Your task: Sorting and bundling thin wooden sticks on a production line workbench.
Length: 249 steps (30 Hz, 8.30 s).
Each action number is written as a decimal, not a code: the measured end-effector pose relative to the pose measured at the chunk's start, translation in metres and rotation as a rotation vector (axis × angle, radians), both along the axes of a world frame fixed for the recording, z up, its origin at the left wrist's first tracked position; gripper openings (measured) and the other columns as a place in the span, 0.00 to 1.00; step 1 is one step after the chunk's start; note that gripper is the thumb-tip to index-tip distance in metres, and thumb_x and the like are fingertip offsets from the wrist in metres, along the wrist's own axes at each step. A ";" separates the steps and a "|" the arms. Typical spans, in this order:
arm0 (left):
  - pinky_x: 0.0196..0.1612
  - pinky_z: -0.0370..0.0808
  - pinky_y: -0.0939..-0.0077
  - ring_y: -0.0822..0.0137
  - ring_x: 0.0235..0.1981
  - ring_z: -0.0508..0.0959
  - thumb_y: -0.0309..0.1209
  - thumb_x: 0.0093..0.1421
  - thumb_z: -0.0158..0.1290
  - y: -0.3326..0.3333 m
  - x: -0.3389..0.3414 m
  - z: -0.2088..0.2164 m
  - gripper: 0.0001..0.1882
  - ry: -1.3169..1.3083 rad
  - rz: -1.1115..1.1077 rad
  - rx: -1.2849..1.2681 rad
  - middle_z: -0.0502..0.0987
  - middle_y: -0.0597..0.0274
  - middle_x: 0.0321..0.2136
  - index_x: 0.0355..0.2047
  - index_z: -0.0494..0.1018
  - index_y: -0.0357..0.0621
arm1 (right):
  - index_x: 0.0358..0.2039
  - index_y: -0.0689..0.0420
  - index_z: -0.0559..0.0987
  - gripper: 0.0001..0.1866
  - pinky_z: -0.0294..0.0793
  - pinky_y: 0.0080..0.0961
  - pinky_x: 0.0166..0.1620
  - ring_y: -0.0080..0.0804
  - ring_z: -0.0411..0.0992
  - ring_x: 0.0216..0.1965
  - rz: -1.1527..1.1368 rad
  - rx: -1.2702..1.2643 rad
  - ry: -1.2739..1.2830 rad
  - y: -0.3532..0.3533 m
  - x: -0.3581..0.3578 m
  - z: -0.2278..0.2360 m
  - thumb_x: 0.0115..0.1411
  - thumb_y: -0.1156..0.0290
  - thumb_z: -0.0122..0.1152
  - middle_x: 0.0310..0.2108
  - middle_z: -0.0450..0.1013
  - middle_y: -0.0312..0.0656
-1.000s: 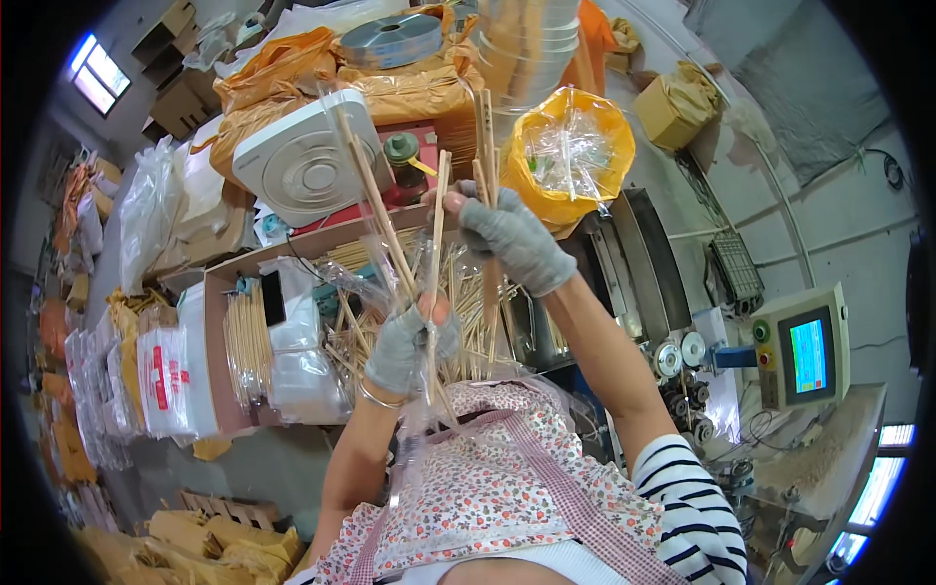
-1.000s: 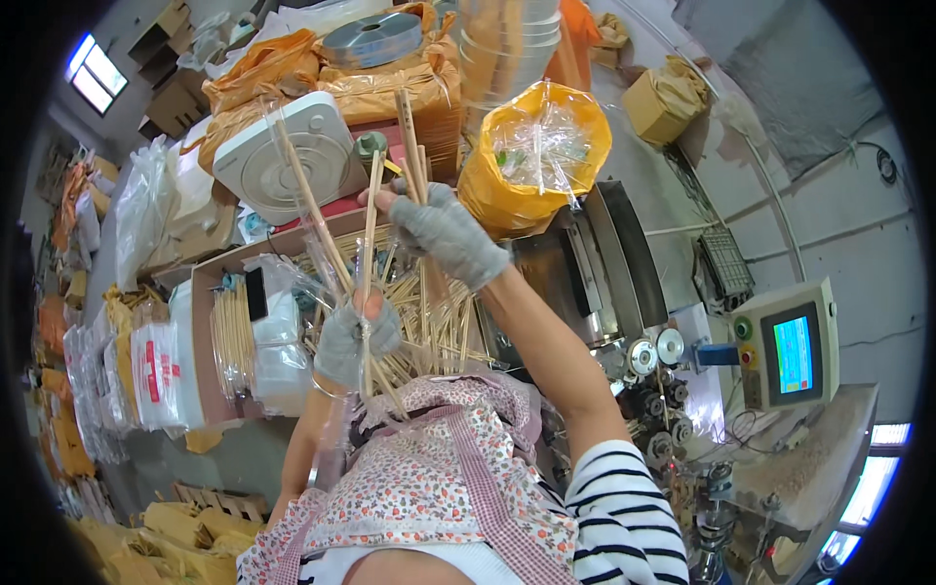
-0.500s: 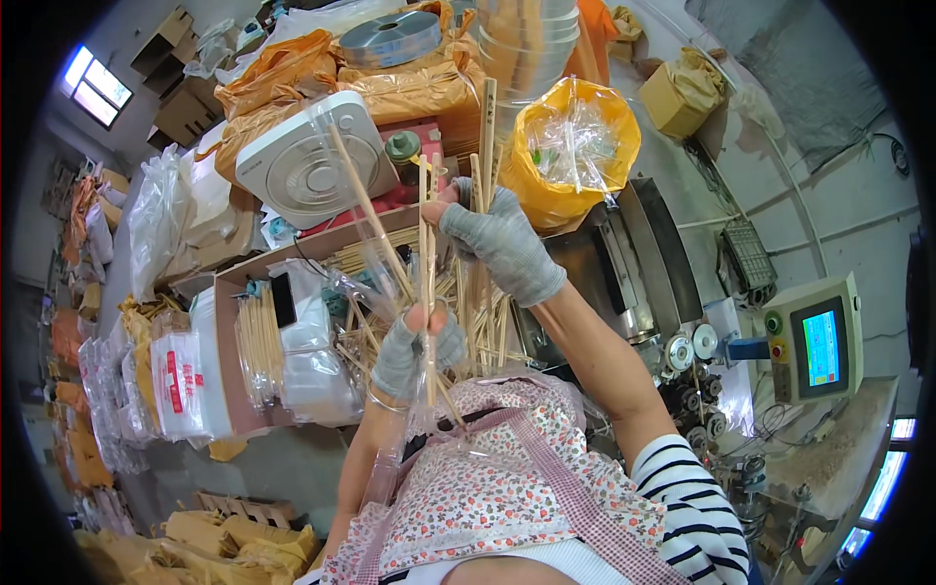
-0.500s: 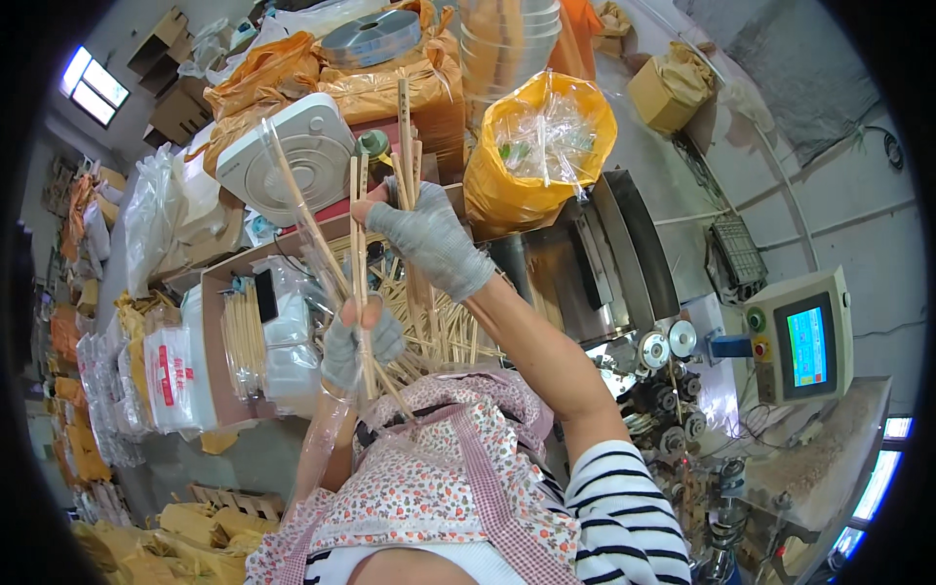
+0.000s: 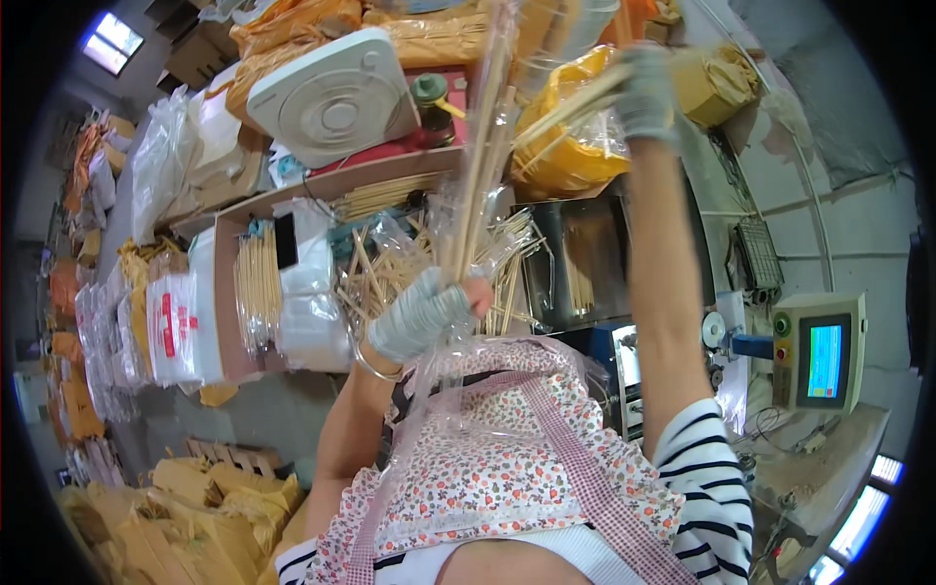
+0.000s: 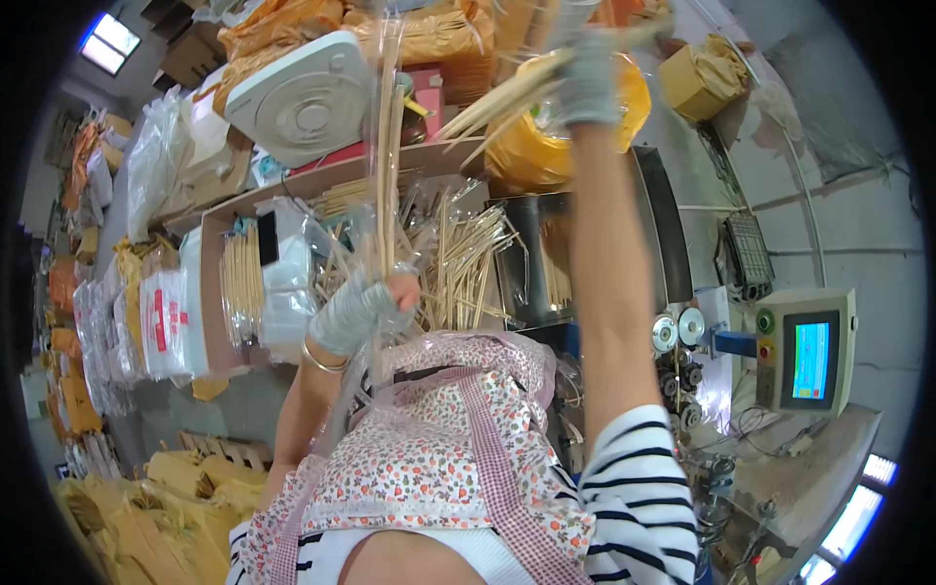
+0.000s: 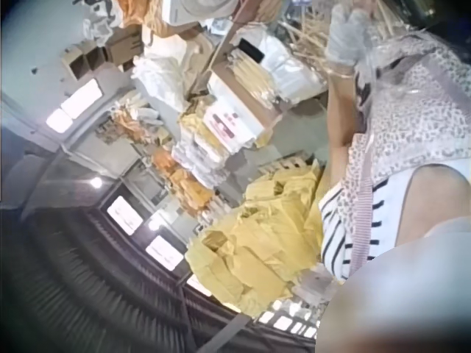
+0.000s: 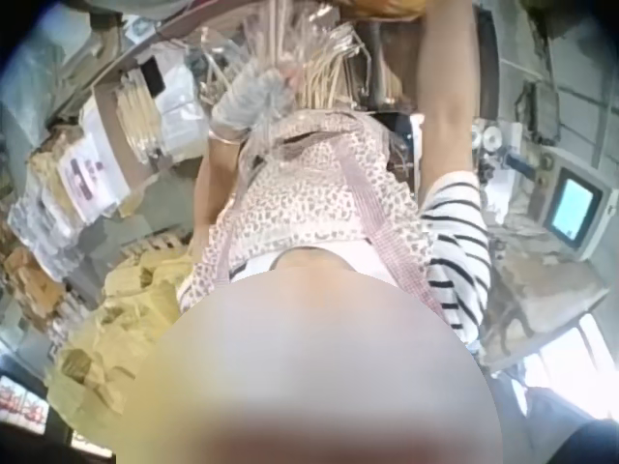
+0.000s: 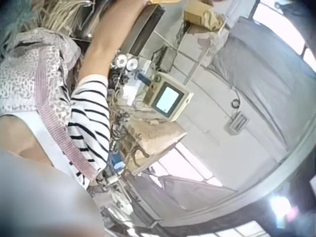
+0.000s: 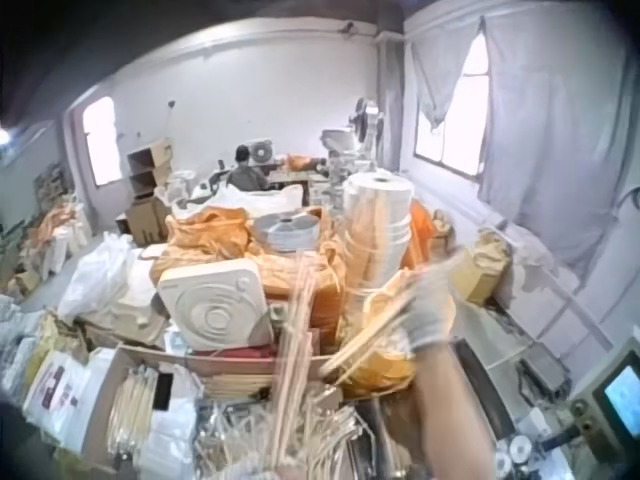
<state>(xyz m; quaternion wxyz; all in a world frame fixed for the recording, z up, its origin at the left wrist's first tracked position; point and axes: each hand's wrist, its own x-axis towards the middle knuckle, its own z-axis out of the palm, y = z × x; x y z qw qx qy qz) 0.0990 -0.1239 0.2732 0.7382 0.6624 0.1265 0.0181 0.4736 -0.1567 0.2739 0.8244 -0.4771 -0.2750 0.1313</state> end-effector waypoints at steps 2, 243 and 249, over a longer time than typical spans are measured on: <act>0.24 0.64 0.82 0.77 0.23 0.67 0.37 0.61 0.44 0.024 -0.003 -0.018 0.10 0.018 0.326 -0.119 0.64 0.72 0.18 0.27 0.68 0.46 | 0.32 0.54 0.68 0.06 0.58 0.17 0.22 0.17 0.56 0.18 -0.084 0.005 0.162 -0.029 0.021 0.049 0.62 0.67 0.47 0.20 0.60 0.30; 0.18 0.57 0.88 0.85 0.17 0.60 0.36 0.60 0.51 0.012 0.024 -0.023 0.16 0.072 0.717 -0.086 0.62 0.80 0.18 0.47 0.70 0.45 | 0.31 0.55 0.68 0.08 0.59 0.14 0.20 0.16 0.55 0.16 0.087 -0.001 0.523 -0.077 -0.087 -0.029 0.63 0.65 0.46 0.20 0.65 0.31; 0.18 0.53 0.89 0.85 0.17 0.58 0.36 0.59 0.52 0.012 0.042 -0.013 0.15 0.020 0.684 -0.211 0.61 0.81 0.17 0.44 0.73 0.44 | 0.29 0.55 0.69 0.08 0.59 0.14 0.19 0.16 0.57 0.15 0.029 -0.088 0.495 -0.081 -0.104 -0.031 0.63 0.65 0.47 0.20 0.66 0.32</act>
